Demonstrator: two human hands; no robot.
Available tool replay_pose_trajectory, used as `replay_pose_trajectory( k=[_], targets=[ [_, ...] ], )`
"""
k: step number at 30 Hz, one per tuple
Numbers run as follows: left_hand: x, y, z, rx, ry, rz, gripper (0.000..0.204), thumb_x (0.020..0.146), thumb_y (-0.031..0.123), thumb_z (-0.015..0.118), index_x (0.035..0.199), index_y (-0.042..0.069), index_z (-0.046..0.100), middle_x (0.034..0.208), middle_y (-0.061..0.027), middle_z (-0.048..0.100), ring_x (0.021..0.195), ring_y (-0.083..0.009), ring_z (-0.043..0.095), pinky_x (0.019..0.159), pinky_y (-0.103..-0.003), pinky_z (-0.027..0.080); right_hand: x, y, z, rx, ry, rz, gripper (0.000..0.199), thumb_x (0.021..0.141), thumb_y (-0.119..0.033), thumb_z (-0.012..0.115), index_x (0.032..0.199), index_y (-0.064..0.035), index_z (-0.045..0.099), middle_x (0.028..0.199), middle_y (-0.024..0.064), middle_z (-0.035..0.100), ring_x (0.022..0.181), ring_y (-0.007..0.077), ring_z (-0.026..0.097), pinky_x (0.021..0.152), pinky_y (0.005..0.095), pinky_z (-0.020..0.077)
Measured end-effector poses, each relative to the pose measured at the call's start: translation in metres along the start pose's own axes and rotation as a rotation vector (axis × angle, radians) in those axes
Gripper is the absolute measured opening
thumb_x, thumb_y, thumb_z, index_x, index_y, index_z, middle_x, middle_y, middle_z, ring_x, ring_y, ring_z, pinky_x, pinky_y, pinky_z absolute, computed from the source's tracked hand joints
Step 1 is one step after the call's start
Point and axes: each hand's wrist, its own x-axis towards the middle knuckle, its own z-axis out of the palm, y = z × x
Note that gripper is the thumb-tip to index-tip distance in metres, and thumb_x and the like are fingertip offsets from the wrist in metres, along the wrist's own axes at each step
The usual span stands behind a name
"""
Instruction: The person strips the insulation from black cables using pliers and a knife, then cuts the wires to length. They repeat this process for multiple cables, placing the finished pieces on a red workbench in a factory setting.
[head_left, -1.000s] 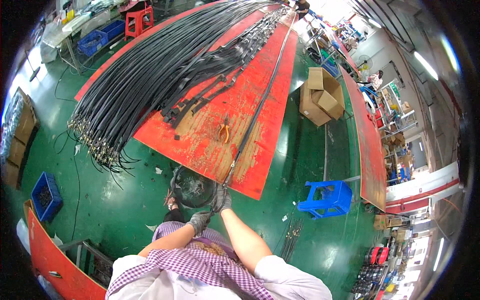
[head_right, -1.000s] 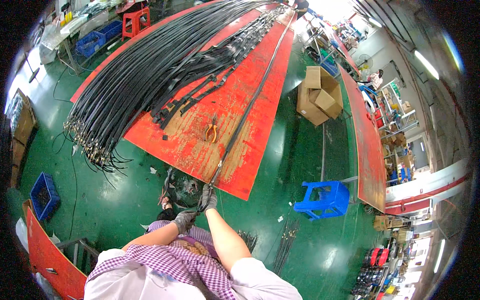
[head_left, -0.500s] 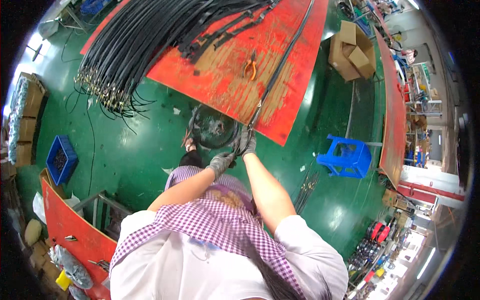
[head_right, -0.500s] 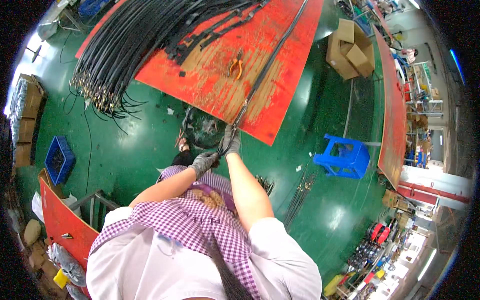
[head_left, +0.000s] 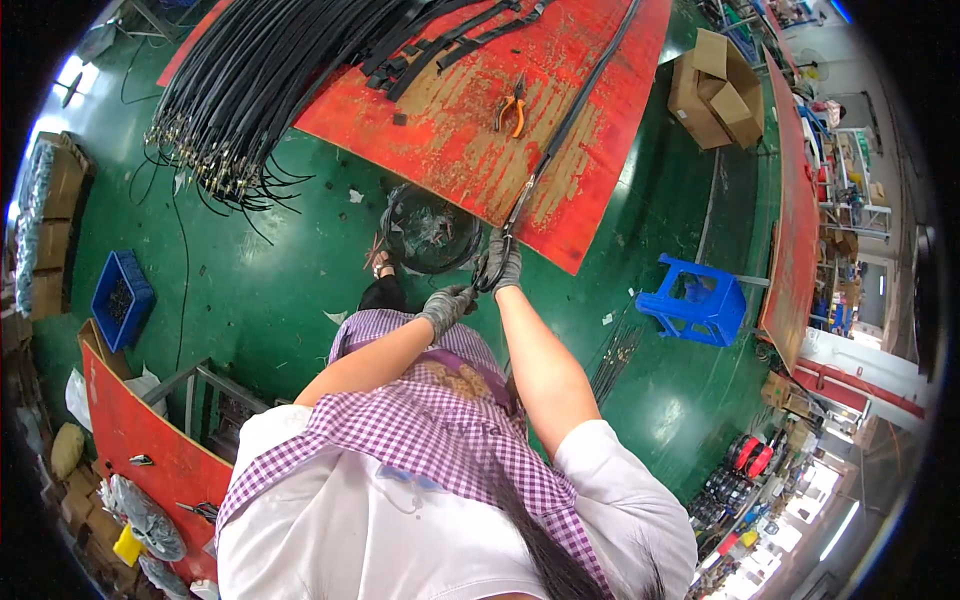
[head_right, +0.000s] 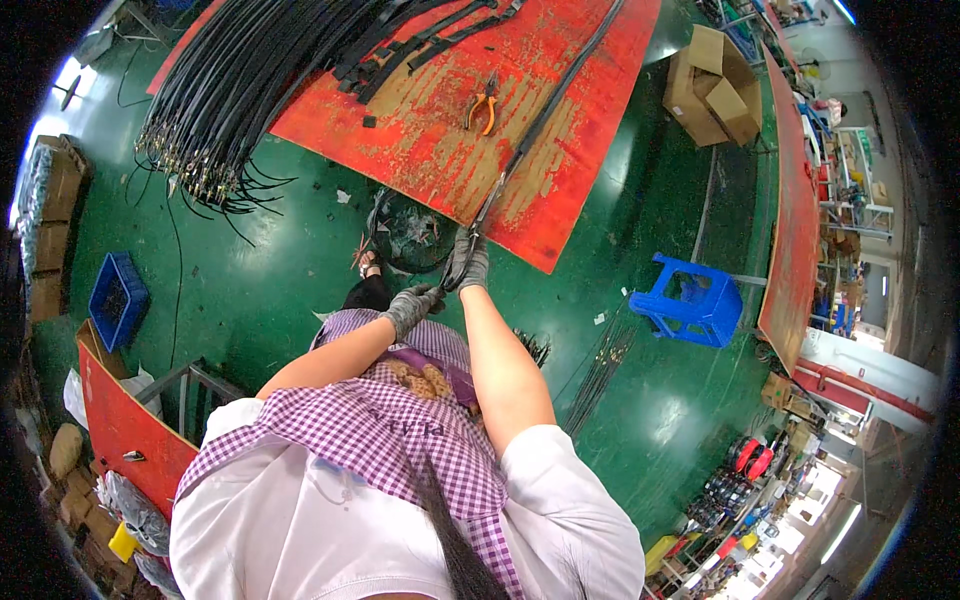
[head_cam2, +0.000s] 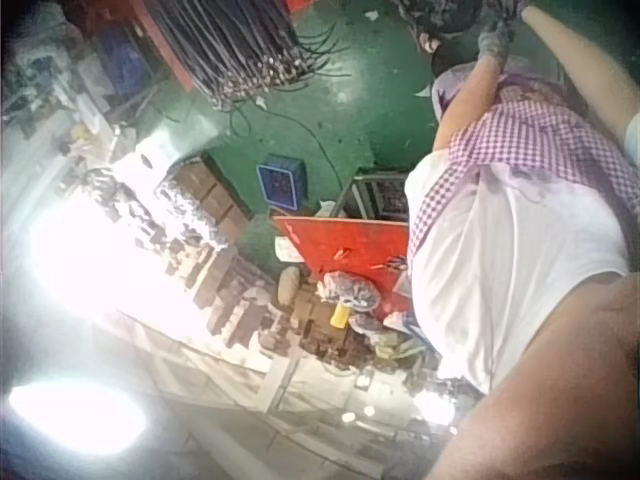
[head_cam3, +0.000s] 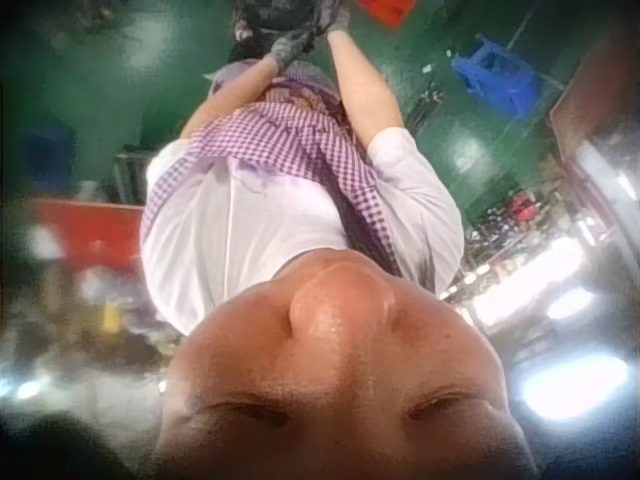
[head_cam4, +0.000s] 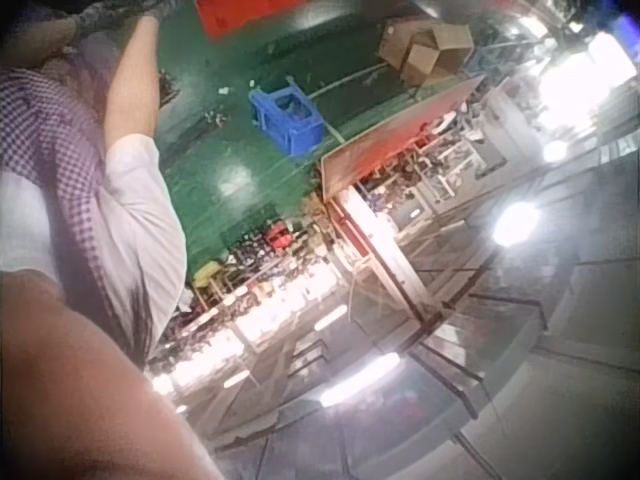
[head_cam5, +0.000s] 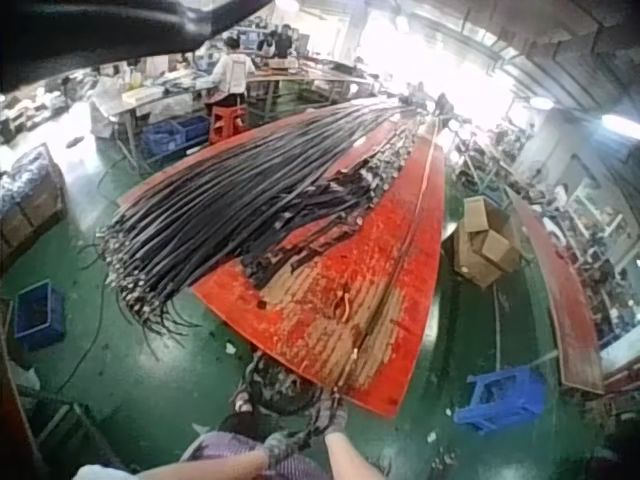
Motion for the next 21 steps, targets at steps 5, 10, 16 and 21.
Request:
replay_pose_trajectory(
  k=[5, 10, 16, 21],
  targets=[
    [0.003, -0.003, 0.001, -0.008, 0.001, -0.004, 0.022, 0.082, 0.019, 0.048, 0.093, 0.001, 0.054, 0.069, -0.0067, 0.058, 0.059, -0.0122, 0.051, 0.057, -0.024, 0.041, 0.016, 0.014, -0.005, -0.045, 0.015, -0.039, 0.034, 0.079, -0.044, 0.045, 0.069, -0.0121, 0.043, 0.048, 0.003, 0.041, 0.041, 0.0155, 0.041, 0.038, 0.0306, 0.0314],
    [0.009, -0.006, -0.005, -0.002, -0.008, -0.012, 0.022, 0.081, 0.013, 0.048, 0.098, -0.002, 0.051, 0.081, -0.0081, 0.058, 0.067, -0.0159, 0.055, 0.061, -0.025, 0.044, 0.0, -0.002, 0.004, 0.088, -0.031, 0.007, 0.036, 0.078, -0.047, 0.044, 0.068, -0.0127, 0.043, 0.045, 0.0031, 0.041, 0.039, 0.0169, 0.042, 0.038, 0.0306, 0.0321],
    [0.009, -0.011, -0.007, -0.059, 0.042, 0.029, 0.023, 0.081, 0.02, 0.048, 0.092, 0.001, 0.054, 0.072, -0.007, 0.059, 0.062, -0.0121, 0.053, 0.057, -0.025, 0.041, 0.002, 0.004, 0.005, 0.016, -0.019, -0.002, 0.035, 0.08, -0.046, 0.043, 0.07, -0.0129, 0.045, 0.048, 0.0029, 0.043, 0.043, 0.0155, 0.044, 0.041, 0.0295, 0.0335],
    [0.013, -0.015, -0.016, 0.618, 0.026, 0.372, 0.03, 0.079, 0.026, 0.044, 0.089, 0.0, 0.055, 0.072, -0.008, 0.059, 0.065, -0.014, 0.055, 0.061, -0.028, 0.042, 0.06, 0.069, -0.013, 0.721, -0.249, -0.013, 0.036, 0.083, -0.039, 0.041, 0.093, -0.0056, 0.049, 0.075, 0.0049, 0.05, 0.07, 0.0133, 0.048, 0.06, 0.0242, 0.0387]
  ],
)
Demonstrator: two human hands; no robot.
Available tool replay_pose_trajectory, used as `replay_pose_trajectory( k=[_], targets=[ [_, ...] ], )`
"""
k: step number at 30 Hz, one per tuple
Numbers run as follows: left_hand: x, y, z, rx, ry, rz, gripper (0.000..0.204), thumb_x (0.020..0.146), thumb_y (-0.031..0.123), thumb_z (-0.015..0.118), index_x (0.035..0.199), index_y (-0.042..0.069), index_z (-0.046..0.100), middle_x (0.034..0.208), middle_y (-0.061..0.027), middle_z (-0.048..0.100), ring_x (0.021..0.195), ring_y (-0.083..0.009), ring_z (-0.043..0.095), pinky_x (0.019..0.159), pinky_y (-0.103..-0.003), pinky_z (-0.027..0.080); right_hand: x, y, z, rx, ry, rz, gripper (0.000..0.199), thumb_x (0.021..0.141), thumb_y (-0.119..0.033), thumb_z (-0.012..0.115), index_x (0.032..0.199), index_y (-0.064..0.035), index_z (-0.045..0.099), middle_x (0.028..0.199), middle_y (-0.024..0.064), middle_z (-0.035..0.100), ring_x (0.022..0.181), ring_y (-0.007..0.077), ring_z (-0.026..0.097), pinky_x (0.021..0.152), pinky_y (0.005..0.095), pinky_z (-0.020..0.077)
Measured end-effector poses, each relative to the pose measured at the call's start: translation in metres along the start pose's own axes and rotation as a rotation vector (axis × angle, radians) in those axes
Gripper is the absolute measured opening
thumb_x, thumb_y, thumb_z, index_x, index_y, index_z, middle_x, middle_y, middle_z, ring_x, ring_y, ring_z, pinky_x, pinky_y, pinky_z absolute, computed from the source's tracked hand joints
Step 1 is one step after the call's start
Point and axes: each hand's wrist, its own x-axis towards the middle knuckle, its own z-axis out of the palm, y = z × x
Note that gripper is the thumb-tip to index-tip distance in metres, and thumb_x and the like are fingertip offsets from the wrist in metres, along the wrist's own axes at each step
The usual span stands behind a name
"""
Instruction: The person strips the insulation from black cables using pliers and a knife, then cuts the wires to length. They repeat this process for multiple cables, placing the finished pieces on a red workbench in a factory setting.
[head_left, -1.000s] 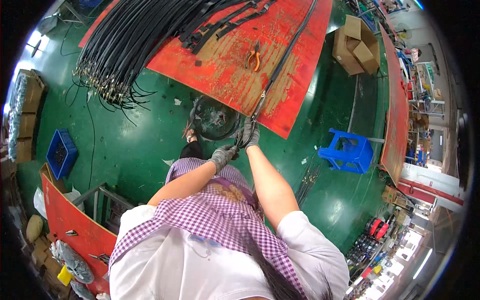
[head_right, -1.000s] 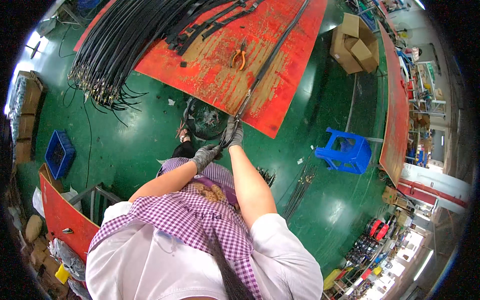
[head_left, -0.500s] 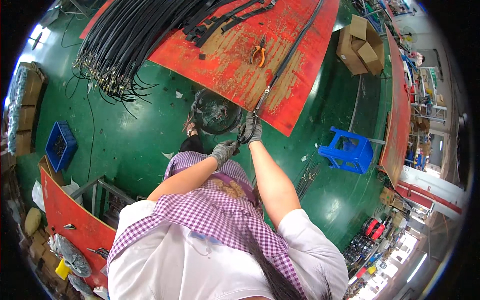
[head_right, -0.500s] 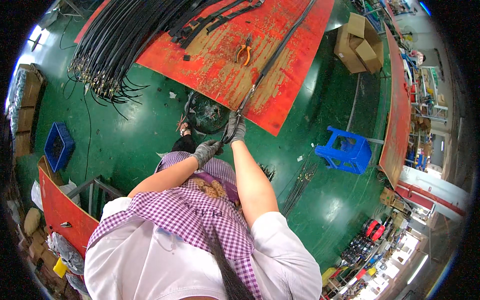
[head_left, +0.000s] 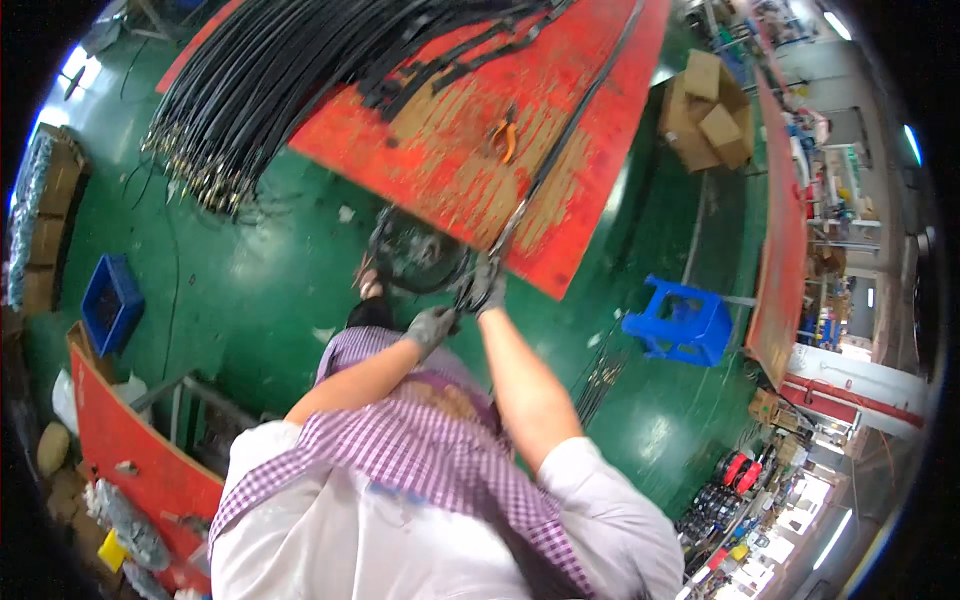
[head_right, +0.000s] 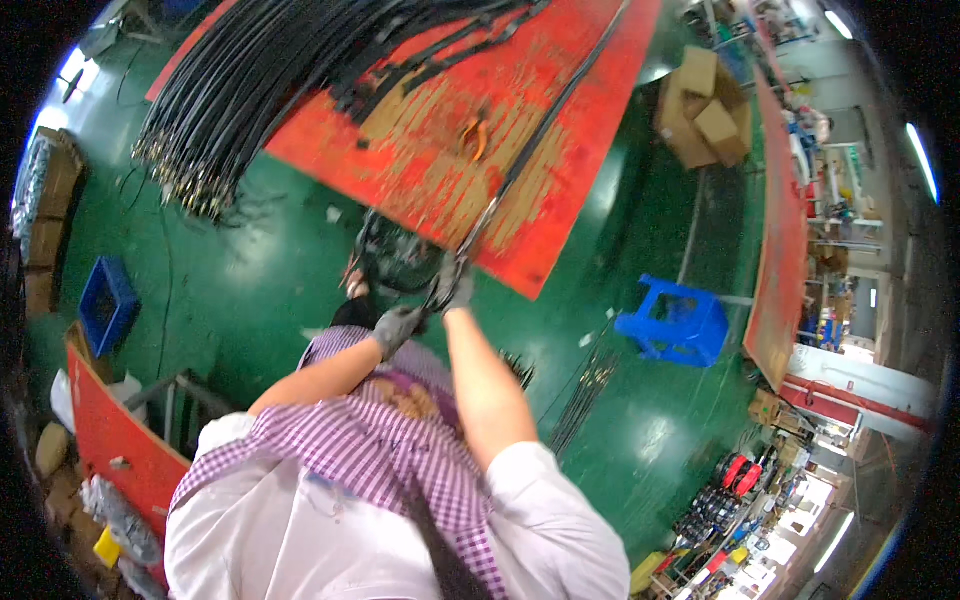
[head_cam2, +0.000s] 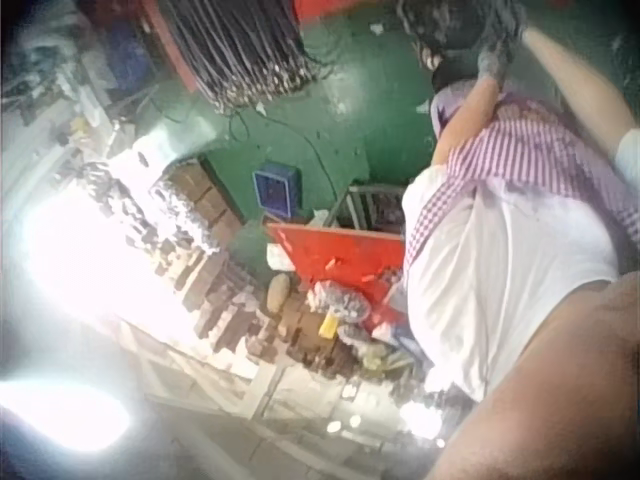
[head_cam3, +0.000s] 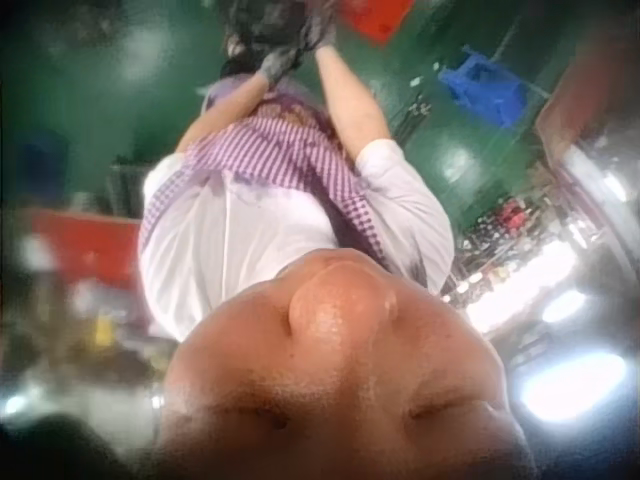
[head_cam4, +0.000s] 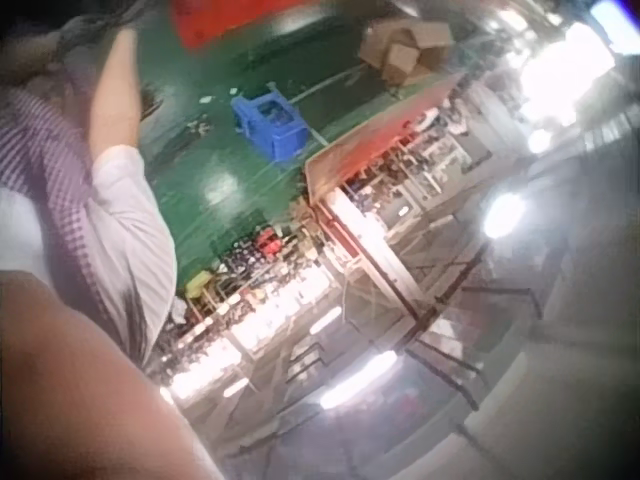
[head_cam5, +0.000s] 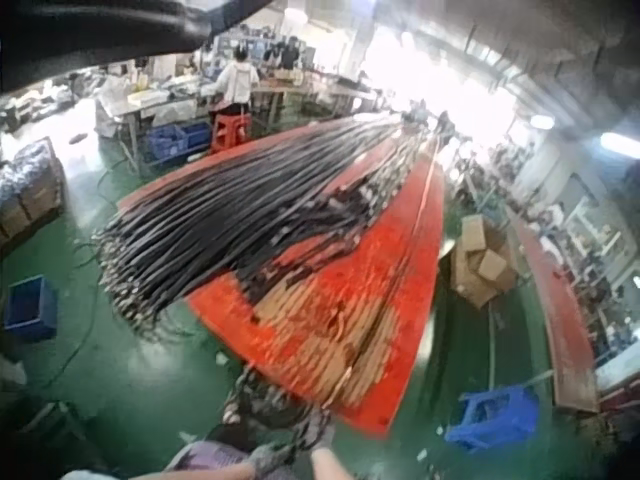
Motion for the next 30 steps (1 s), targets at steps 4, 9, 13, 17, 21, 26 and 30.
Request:
replay_pose_trajectory(
  k=[4, 9, 13, 17, 21, 26, 30],
  targets=[
    [-0.012, 0.046, -0.012, -0.216, -0.009, -0.386, 0.033, 0.079, 0.027, 0.044, 0.093, -0.001, 0.055, 0.071, -0.0084, 0.06, 0.065, -0.0155, 0.056, 0.062, -0.027, 0.042, -0.015, -0.009, 0.02, -0.986, 0.18, -0.119, 0.037, 0.084, -0.038, 0.037, 0.097, -0.0049, 0.047, 0.072, 0.0052, 0.047, 0.066, 0.0138, 0.046, 0.057, 0.0262, 0.0379],
    [0.003, 0.016, 0.004, -0.563, 0.025, -0.369, 0.026, 0.081, 0.021, 0.049, 0.093, -0.001, 0.054, 0.072, -0.0082, 0.059, 0.059, -0.0153, 0.053, 0.057, -0.025, 0.042, -0.035, -0.032, 0.059, -0.713, 0.169, -0.019, 0.039, 0.079, -0.05, 0.04, 0.067, -0.0131, 0.042, 0.048, 0.0024, 0.041, 0.042, 0.0145, 0.043, 0.038, 0.03, 0.0318],
    [0.006, 0.008, 0.008, -0.589, -0.02, -0.336, 0.026, 0.081, 0.02, 0.049, 0.095, -0.002, 0.053, 0.076, -0.0089, 0.059, 0.06, -0.0156, 0.054, 0.058, -0.025, 0.042, -0.033, -0.028, 0.052, -0.728, 0.21, -0.032, 0.043, 0.078, -0.052, 0.041, 0.065, -0.0112, 0.044, 0.046, 0.0023, 0.041, 0.041, 0.0148, 0.043, 0.039, 0.0302, 0.0331],
    [0.0, 0.023, 0.003, -0.515, 0.021, -0.338, 0.027, 0.081, 0.021, 0.049, 0.096, -0.002, 0.052, 0.079, -0.0087, 0.058, 0.065, -0.0151, 0.054, 0.06, -0.025, 0.042, -0.026, -0.021, 0.044, -0.765, 0.232, -0.07, 0.046, 0.077, -0.054, 0.039, 0.065, -0.0104, 0.044, 0.045, 0.003, 0.041, 0.04, 0.0157, 0.043, 0.039, 0.0309, 0.0339],
    [-0.006, 0.036, -0.002, -0.353, -0.004, -0.316, 0.029, 0.081, 0.021, 0.049, 0.097, -0.002, 0.052, 0.08, -0.0085, 0.058, 0.069, -0.0149, 0.054, 0.063, -0.025, 0.042, -0.033, -0.03, 0.056, -0.692, 0.232, -0.009, 0.046, 0.077, -0.055, 0.039, 0.065, -0.0107, 0.043, 0.043, 0.0033, 0.04, 0.038, 0.0166, 0.043, 0.038, 0.0315, 0.0333],
    [-0.005, 0.038, -0.002, -0.443, -0.017, -0.328, 0.03, 0.081, 0.022, 0.049, 0.098, -0.003, 0.051, 0.084, -0.0088, 0.058, 0.072, -0.0145, 0.055, 0.064, -0.025, 0.042, -0.045, -0.04, 0.072, -0.609, 0.241, 0.014, 0.041, 0.076, -0.053, 0.043, 0.067, -0.0134, 0.04, 0.043, 0.0022, 0.037, 0.036, 0.0165, 0.041, 0.034, 0.0305, 0.0309],
    [0.001, 0.027, 0.001, -0.46, -0.015, -0.373, 0.03, 0.081, 0.022, 0.049, 0.098, -0.003, 0.052, 0.086, -0.0096, 0.058, 0.075, -0.0143, 0.056, 0.066, -0.024, 0.041, -0.057, -0.052, 0.094, -0.519, 0.242, 0.031, 0.032, 0.079, -0.043, 0.045, 0.067, -0.0146, 0.041, 0.044, -0.0017, 0.036, 0.037, 0.0116, 0.037, 0.035, 0.026, 0.0279]
  ],
)
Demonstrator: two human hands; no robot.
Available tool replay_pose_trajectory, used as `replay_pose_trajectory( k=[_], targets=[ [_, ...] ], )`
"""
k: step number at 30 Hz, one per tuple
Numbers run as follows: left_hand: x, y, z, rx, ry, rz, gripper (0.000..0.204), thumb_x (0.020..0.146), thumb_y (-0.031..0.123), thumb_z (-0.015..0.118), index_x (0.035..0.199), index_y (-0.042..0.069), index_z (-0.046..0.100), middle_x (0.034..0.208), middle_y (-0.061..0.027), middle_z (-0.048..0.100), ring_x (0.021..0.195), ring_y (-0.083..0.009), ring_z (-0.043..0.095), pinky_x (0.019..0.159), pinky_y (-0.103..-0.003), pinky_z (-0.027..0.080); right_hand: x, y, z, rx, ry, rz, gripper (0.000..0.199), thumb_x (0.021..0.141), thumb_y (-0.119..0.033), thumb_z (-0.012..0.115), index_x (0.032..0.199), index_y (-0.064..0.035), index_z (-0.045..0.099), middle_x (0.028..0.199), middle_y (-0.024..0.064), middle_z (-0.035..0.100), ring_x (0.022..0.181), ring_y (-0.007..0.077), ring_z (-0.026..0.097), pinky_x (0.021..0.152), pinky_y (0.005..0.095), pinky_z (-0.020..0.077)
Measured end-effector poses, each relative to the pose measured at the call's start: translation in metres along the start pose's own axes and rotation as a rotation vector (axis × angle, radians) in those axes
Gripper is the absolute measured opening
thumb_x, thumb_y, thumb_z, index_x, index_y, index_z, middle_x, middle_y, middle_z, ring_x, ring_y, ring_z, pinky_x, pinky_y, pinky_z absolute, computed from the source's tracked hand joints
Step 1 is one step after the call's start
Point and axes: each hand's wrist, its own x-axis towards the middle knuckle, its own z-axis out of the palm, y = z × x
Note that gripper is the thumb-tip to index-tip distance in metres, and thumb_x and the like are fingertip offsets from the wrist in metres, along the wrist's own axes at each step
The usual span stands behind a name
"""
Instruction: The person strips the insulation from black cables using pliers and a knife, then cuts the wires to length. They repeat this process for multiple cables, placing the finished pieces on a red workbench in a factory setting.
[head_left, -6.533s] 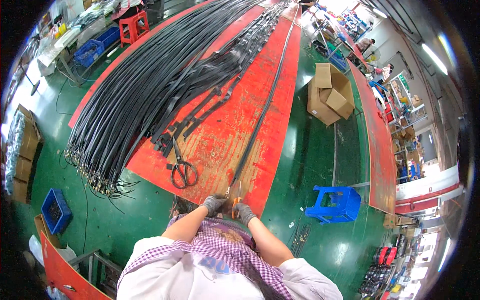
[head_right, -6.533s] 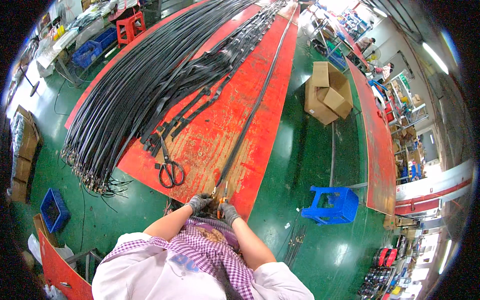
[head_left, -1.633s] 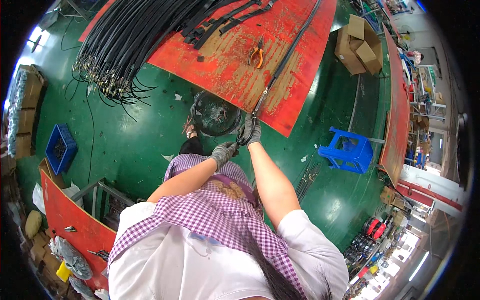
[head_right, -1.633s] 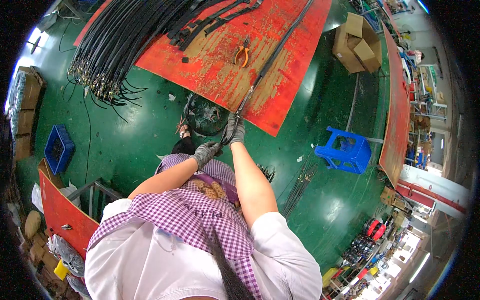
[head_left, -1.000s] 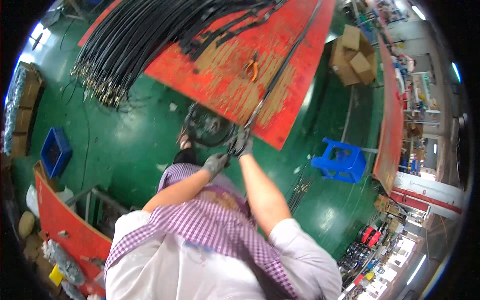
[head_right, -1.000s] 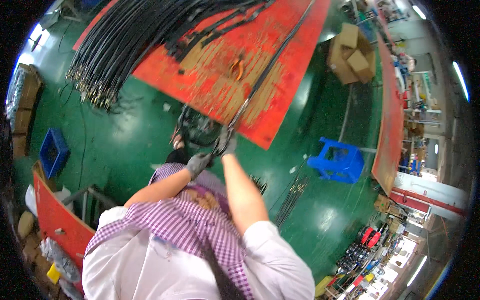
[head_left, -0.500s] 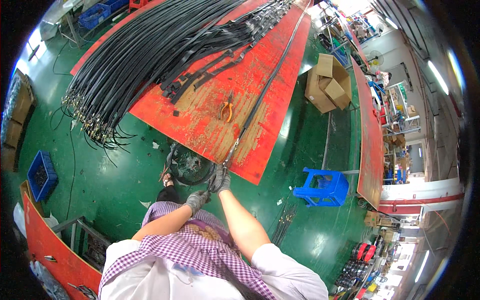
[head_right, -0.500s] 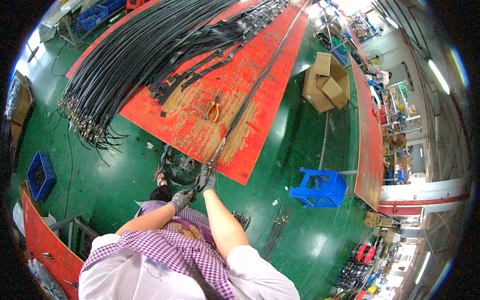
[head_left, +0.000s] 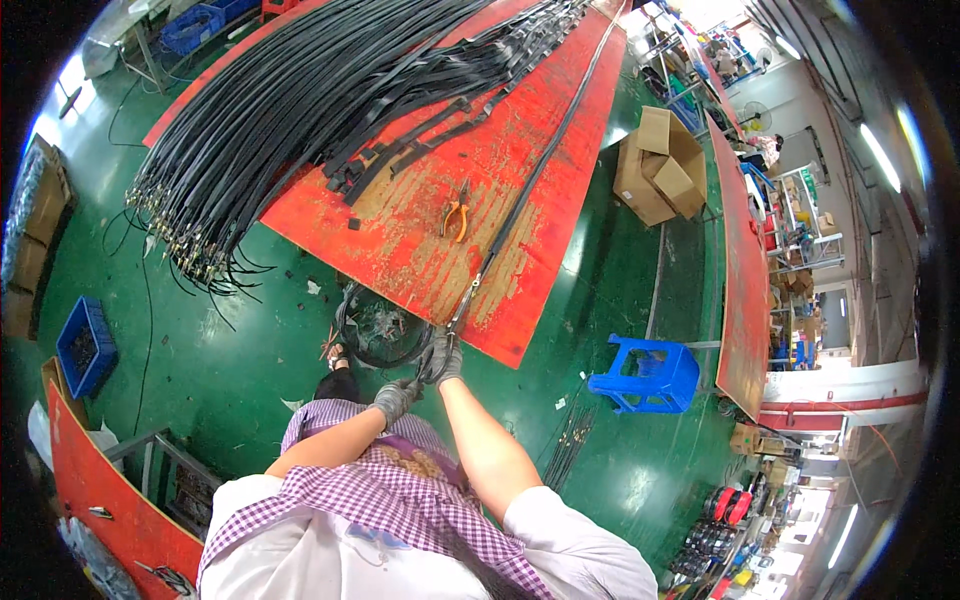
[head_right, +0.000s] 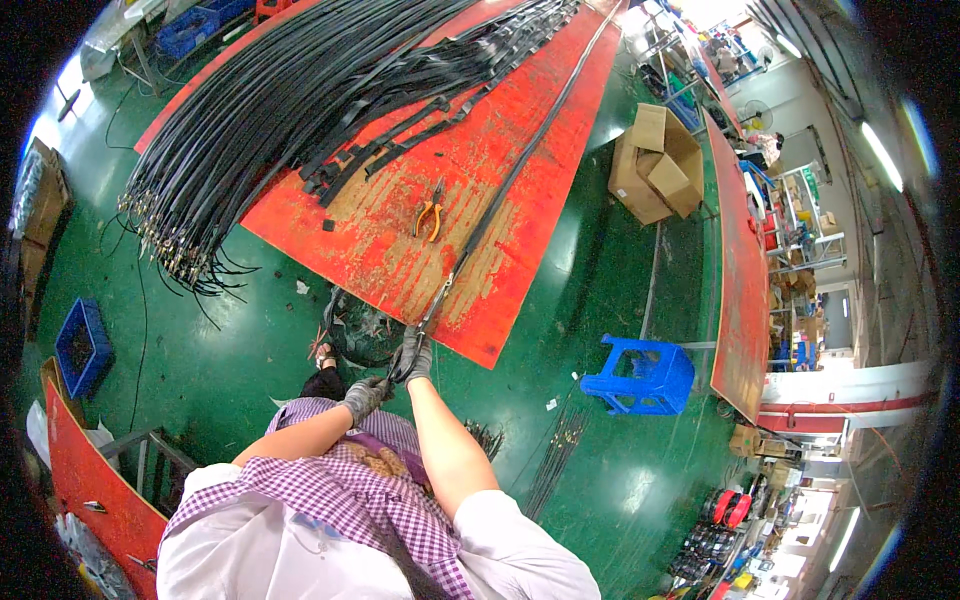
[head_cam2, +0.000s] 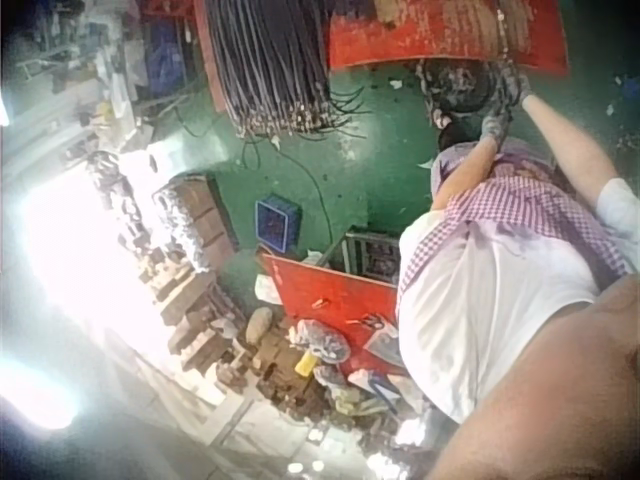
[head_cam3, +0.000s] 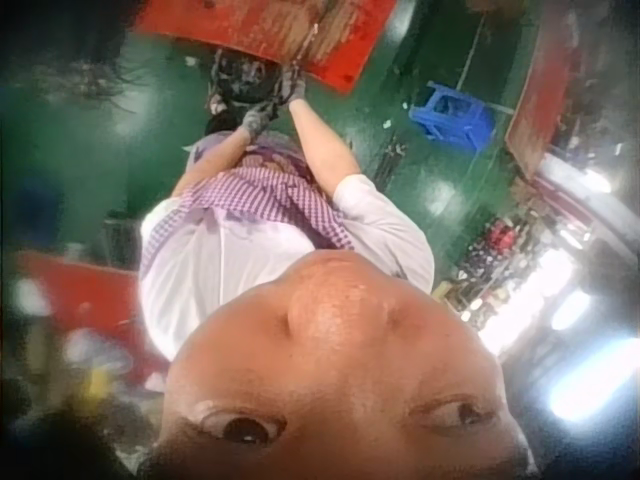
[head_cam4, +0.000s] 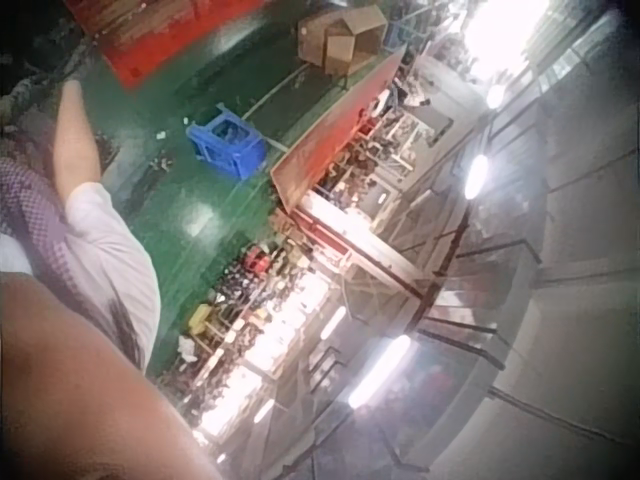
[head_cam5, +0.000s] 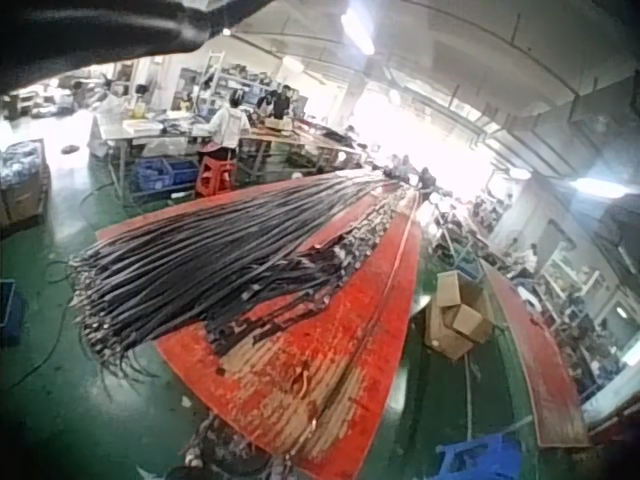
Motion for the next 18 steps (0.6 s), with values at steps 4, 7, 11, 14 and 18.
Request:
replay_pose_trajectory(
  k=[4, 7, 11, 14, 18],
  targets=[
    [-0.017, 0.018, 0.002, 0.189, 0.005, 0.035, 0.03, 0.081, 0.021, 0.047, 0.099, -0.003, 0.052, 0.085, -0.0102, 0.059, 0.076, -0.0143, 0.056, 0.067, -0.025, 0.041, 0.007, 0.012, -0.007, 0.048, -0.03, -0.053, 0.028, 0.082, -0.038, 0.045, 0.067, -0.0144, 0.042, 0.044, -0.0033, 0.035, 0.038, 0.0095, 0.035, 0.035, 0.0248, 0.0267],
    [0.006, -0.013, -0.006, 0.124, 0.005, 0.123, 0.03, 0.081, 0.022, 0.046, 0.097, -0.002, 0.053, 0.083, -0.0096, 0.059, 0.074, -0.015, 0.055, 0.067, -0.025, 0.041, 0.019, 0.022, -0.009, -0.101, -0.061, -0.114, 0.033, 0.079, -0.045, 0.045, 0.071, -0.0134, 0.039, 0.043, 0.0013, 0.036, 0.035, 0.015, 0.04, 0.033, 0.0298, 0.0302],
    [-0.034, 0.033, 0.0, 0.309, 0.059, 0.102, 0.029, 0.08, 0.024, 0.046, 0.097, 0.001, 0.054, 0.077, -0.0079, 0.06, 0.066, -0.0154, 0.054, 0.061, -0.029, 0.042, 0.039, 0.047, -0.019, 0.033, -0.026, -0.081, 0.029, 0.081, -0.04, 0.043, 0.07, -0.013, 0.04, 0.042, 0.0003, 0.035, 0.035, 0.0144, 0.039, 0.033, 0.0283, 0.03],
    [-0.003, -0.001, -0.004, 0.246, 0.04, 0.116, 0.028, 0.081, 0.021, 0.046, 0.1, 0.001, 0.052, 0.079, -0.0071, 0.059, 0.07, -0.0142, 0.053, 0.065, -0.026, 0.041, 0.043, 0.046, -0.018, 0.026, -0.057, -0.009, 0.03, 0.081, -0.041, 0.043, 0.067, -0.0143, 0.039, 0.041, 0.0012, 0.036, 0.034, 0.0153, 0.04, 0.032, 0.0286, 0.0304],
    [0.016, -0.023, -0.006, 0.14, 0.041, 0.119, 0.027, 0.081, 0.019, 0.047, 0.099, 0.001, 0.052, 0.08, -0.0063, 0.059, 0.071, -0.0133, 0.053, 0.065, -0.026, 0.04, 0.036, 0.038, -0.012, 0.055, -0.039, 0.02, 0.033, 0.081, -0.04, 0.045, 0.062, -0.014, 0.038, 0.04, 0.0037, 0.041, 0.033, 0.0181, 0.042, 0.033, 0.031, 0.0335]
  ],
)
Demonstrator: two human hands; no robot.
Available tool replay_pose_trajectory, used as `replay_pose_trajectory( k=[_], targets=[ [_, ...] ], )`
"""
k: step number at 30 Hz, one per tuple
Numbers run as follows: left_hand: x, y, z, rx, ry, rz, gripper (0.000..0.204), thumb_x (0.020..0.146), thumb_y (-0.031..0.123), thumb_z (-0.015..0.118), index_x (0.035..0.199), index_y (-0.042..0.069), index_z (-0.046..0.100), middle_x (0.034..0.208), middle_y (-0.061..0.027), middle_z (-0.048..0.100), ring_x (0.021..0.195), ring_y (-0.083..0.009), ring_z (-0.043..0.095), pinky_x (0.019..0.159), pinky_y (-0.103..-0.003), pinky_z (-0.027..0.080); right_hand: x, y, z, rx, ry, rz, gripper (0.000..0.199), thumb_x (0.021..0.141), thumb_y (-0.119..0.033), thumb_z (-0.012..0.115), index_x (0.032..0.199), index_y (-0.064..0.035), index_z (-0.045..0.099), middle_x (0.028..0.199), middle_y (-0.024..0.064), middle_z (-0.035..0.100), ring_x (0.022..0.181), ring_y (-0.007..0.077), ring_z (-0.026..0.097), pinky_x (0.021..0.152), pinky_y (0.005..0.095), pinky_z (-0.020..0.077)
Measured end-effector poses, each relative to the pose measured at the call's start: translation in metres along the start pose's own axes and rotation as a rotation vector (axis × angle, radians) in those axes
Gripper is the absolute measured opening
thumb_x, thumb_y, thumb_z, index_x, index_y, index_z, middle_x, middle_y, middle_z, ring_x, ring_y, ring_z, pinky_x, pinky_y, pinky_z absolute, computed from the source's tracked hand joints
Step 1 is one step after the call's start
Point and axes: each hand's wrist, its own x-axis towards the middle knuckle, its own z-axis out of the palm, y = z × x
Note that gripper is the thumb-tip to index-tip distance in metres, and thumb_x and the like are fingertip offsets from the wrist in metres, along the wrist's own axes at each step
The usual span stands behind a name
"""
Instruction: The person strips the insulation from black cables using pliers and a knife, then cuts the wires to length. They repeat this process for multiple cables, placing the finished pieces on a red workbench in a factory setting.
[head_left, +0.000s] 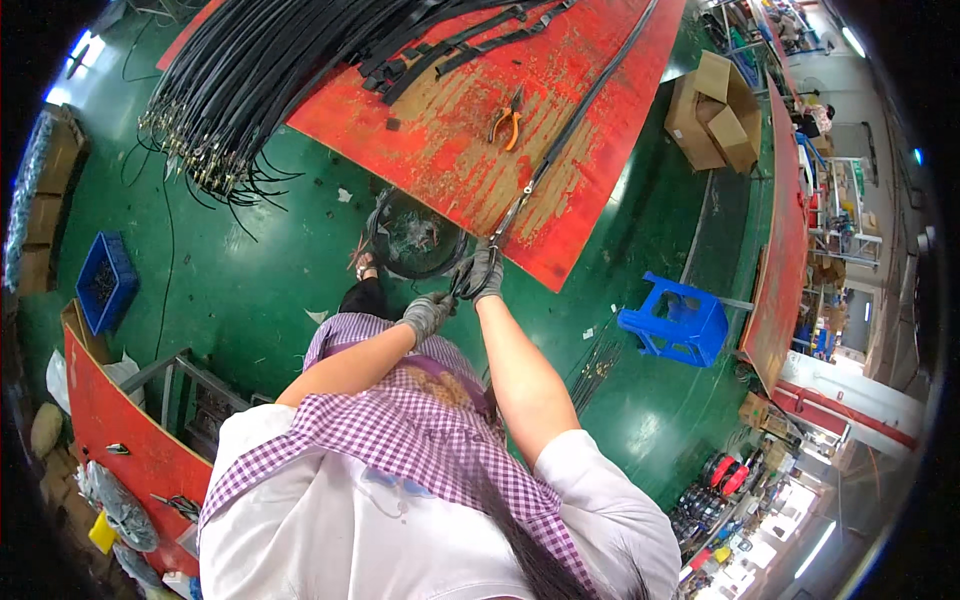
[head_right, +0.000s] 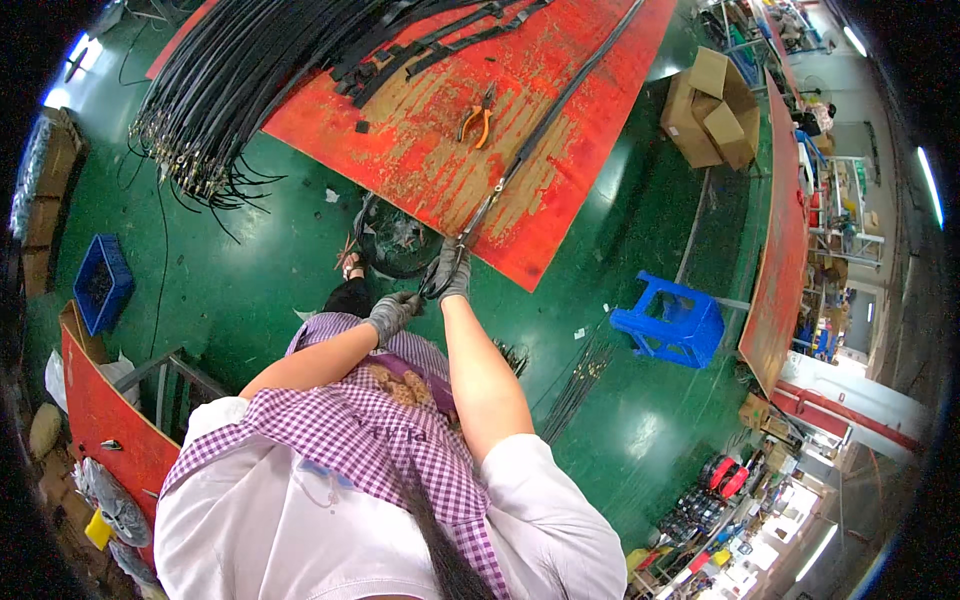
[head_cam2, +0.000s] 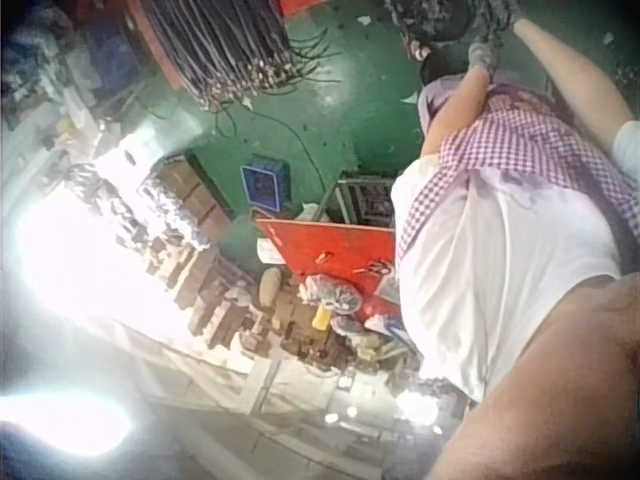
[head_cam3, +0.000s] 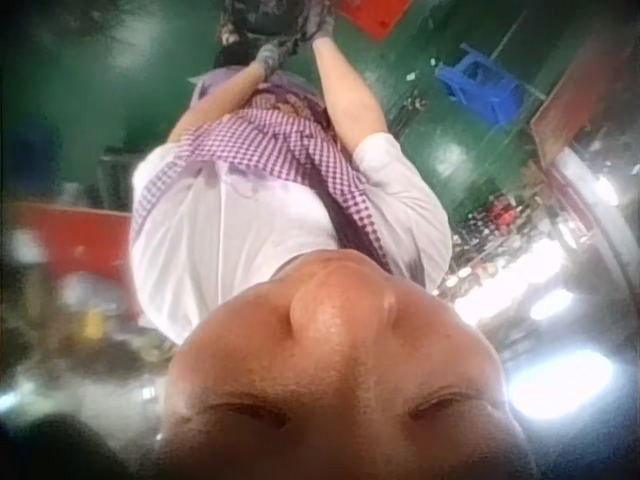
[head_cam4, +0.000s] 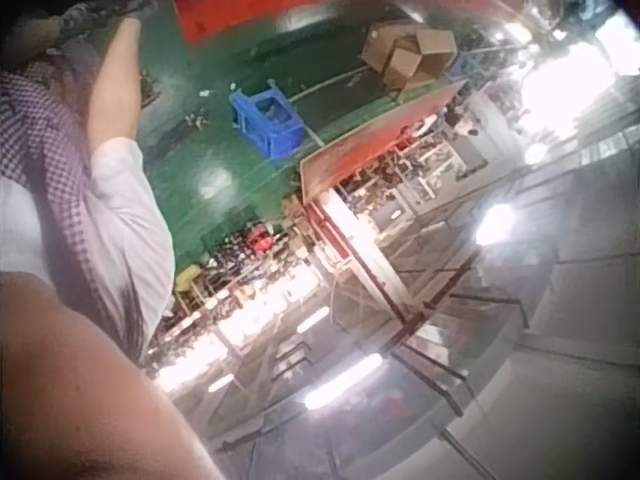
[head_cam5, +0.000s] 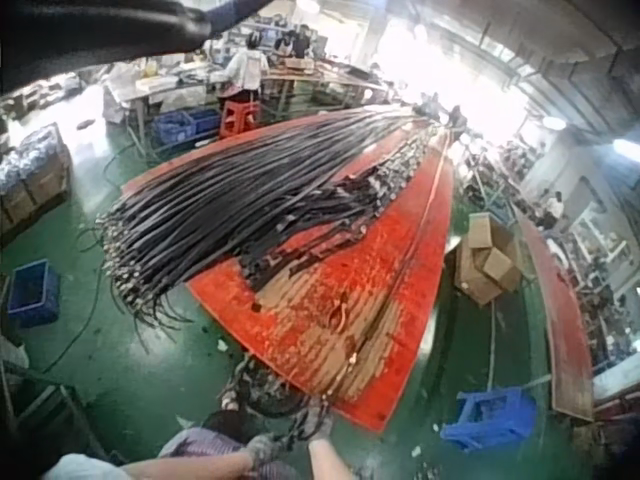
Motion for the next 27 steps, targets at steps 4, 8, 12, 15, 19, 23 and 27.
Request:
replay_pose_trajectory(
  k=[4, 8, 12, 15, 19, 23, 27],
  targets=[
    [-0.01, 0.018, 0.003, -0.007, -0.06, -0.016, 0.026, 0.081, 0.021, 0.046, 0.097, 0.002, 0.054, 0.076, -0.0051, 0.059, 0.068, -0.0122, 0.052, 0.063, -0.025, 0.04, 0.017, 0.014, -0.012, 0.075, 0.083, -0.167, 0.033, 0.08, -0.041, 0.045, 0.063, -0.0139, 0.038, 0.042, 0.0018, 0.039, 0.033, 0.0161, 0.039, 0.033, 0.0292, 0.0322],
    [0.003, 0.0, 0.0, -0.001, -0.057, -0.023, 0.026, 0.081, 0.023, 0.044, 0.095, 0.005, 0.055, 0.074, -0.0048, 0.059, 0.065, -0.0119, 0.052, 0.061, -0.025, 0.04, -0.01, -0.028, 0.008, 0.065, 0.167, -0.147, 0.023, 0.082, -0.033, 0.047, 0.069, -0.0147, 0.04, 0.053, -0.0027, 0.037, 0.044, 0.0096, 0.035, 0.037, 0.0258, 0.0268],
    [-0.013, 0.028, 0.003, 0.015, -0.04, -0.028, 0.026, 0.081, 0.024, 0.043, 0.095, 0.006, 0.055, 0.073, -0.0051, 0.059, 0.064, -0.0116, 0.051, 0.059, -0.025, 0.04, -0.002, -0.045, -0.01, -0.173, 0.064, -0.102, 0.021, 0.082, -0.03, 0.046, 0.072, -0.0121, 0.042, 0.058, -0.002, 0.04, 0.048, 0.0098, 0.036, 0.04, 0.0267, 0.0288],
    [-0.015, 0.037, 0.0, 0.056, -0.054, -0.033, 0.024, 0.083, 0.022, 0.045, 0.097, 0.006, 0.054, 0.076, -0.0058, 0.06, 0.065, -0.0105, 0.051, 0.06, -0.024, 0.041, -0.001, -0.043, -0.003, -0.073, 0.062, -0.093, 0.022, 0.083, -0.031, 0.044, 0.073, -0.0114, 0.043, 0.059, -0.0008, 0.04, 0.051, 0.0099, 0.035, 0.042, 0.027, 0.0294],
    [-0.017, 0.043, 0.0, 0.075, -0.056, -0.065, 0.023, 0.082, 0.022, 0.045, 0.097, 0.008, 0.055, 0.07, -0.0054, 0.057, 0.059, -0.0107, 0.049, 0.056, -0.026, 0.04, 0.001, -0.038, -0.002, -0.259, 0.066, -0.13, 0.022, 0.084, -0.03, 0.043, 0.075, -0.0105, 0.043, 0.06, -0.0007, 0.039, 0.054, 0.01, 0.034, 0.045, 0.0271, 0.0294],
    [-0.005, 0.024, 0.007, 0.101, 0.109, 0.134, 0.025, 0.082, 0.024, 0.045, 0.099, 0.007, 0.053, 0.064, -0.005, 0.053, 0.053, -0.0119, 0.048, 0.048, -0.027, 0.04, -0.001, -0.042, 0.003, -0.185, 0.03, -0.06, 0.02, 0.083, -0.03, 0.042, 0.079, -0.0098, 0.043, 0.062, -0.0001, 0.04, 0.057, 0.0105, 0.036, 0.047, 0.0277, 0.0311],
    [-0.016, 0.041, 0.008, -0.053, 0.029, -0.007, 0.03, 0.08, 0.024, 0.049, 0.099, 0.002, 0.052, 0.064, -0.0069, 0.052, 0.05, -0.0119, 0.048, 0.045, -0.028, 0.042, 0.022, -0.015, -0.017, -0.108, 0.055, -0.077, 0.023, 0.083, -0.031, 0.044, 0.084, -0.0076, 0.047, 0.066, 0.0031, 0.046, 0.062, 0.013, 0.042, 0.053, 0.0277, 0.0368]
  ],
)
